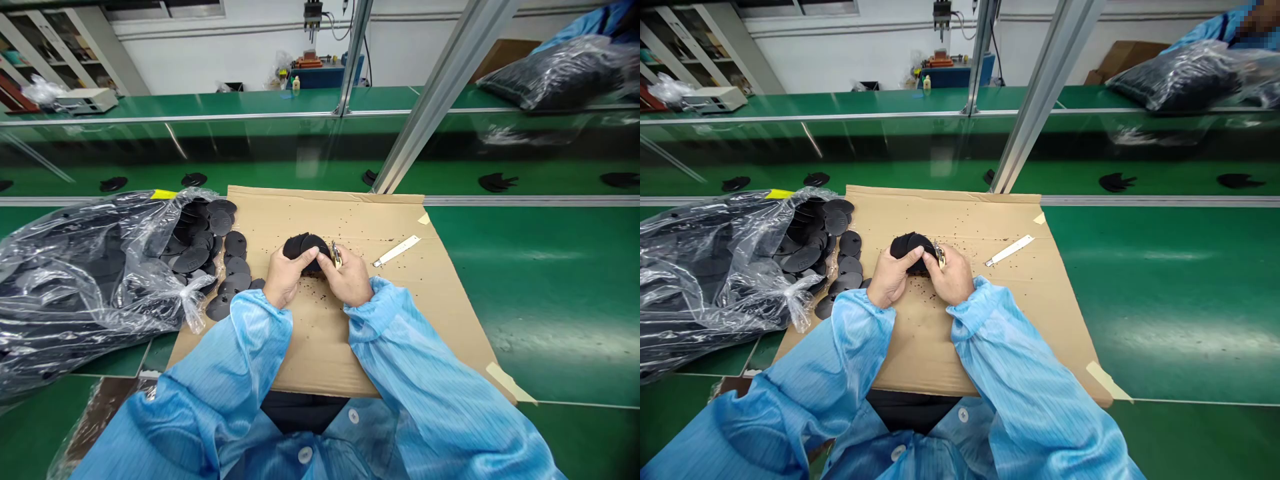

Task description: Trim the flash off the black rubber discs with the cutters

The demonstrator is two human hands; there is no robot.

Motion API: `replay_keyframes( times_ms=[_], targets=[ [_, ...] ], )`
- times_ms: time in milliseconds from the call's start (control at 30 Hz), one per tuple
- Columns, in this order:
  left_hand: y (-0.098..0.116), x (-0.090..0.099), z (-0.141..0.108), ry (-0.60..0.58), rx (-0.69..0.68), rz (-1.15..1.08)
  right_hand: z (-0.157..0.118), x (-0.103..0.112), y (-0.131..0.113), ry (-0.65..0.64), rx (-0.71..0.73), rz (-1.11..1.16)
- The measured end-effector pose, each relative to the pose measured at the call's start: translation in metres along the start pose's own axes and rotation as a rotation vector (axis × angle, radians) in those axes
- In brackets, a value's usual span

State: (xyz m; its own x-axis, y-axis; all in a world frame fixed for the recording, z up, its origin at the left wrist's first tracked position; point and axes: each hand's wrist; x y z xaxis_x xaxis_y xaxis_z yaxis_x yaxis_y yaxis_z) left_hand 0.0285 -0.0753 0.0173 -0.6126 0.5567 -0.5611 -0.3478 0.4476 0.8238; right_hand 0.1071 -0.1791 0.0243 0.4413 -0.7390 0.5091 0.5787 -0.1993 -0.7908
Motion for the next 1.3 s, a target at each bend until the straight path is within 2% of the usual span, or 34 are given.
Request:
replay_keyframes(
  times_ms=[400, 633, 833, 933, 1067, 1200, 1300],
  targets=[
    [-0.003, 0.002, 0.001, -0.015, -0.033, 0.092, 0.0, -0.001, 0.001, 0.056, -0.001, 0.002],
    [-0.002, 0.002, 0.002, -0.026, -0.028, 0.029, 0.002, -0.001, 0.006, -0.014, -0.032, 0.035],
    [0.001, 0.001, 0.0, -0.05, -0.027, 0.045, 0.004, 0.002, 0.007, 0.069, -0.032, 0.114],
    [-0.002, 0.003, -0.002, -0.11, 0.014, 0.112, 0.005, 0.004, 0.007, 0.12, 0.017, 0.156],
    [-0.006, 0.006, -0.003, -0.161, 0.017, 0.212, 0.004, 0.004, 0.004, 0.075, 0.015, 0.127],
    [-0.009, 0.008, -0.002, -0.146, 0.017, 0.232, 0.003, 0.003, 0.004, 0.091, -0.012, 0.104],
    [-0.011, 0.01, 0.0, -0.125, -0.016, 0.272, 0.004, 0.002, 0.005, 0.036, 0.008, 0.122]
  ],
)
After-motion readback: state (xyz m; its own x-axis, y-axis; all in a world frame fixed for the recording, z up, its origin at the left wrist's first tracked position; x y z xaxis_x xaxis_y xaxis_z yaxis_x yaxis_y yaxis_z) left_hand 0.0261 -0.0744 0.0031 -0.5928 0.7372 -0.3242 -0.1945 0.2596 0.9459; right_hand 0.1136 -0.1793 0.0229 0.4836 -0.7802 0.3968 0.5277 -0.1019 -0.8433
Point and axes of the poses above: each hand's wrist, its own z-axis towards the middle knuckle, its own x-axis out of the back of the hand, y = z × x, and after that the axes turned 1 degree about -z, right-handed
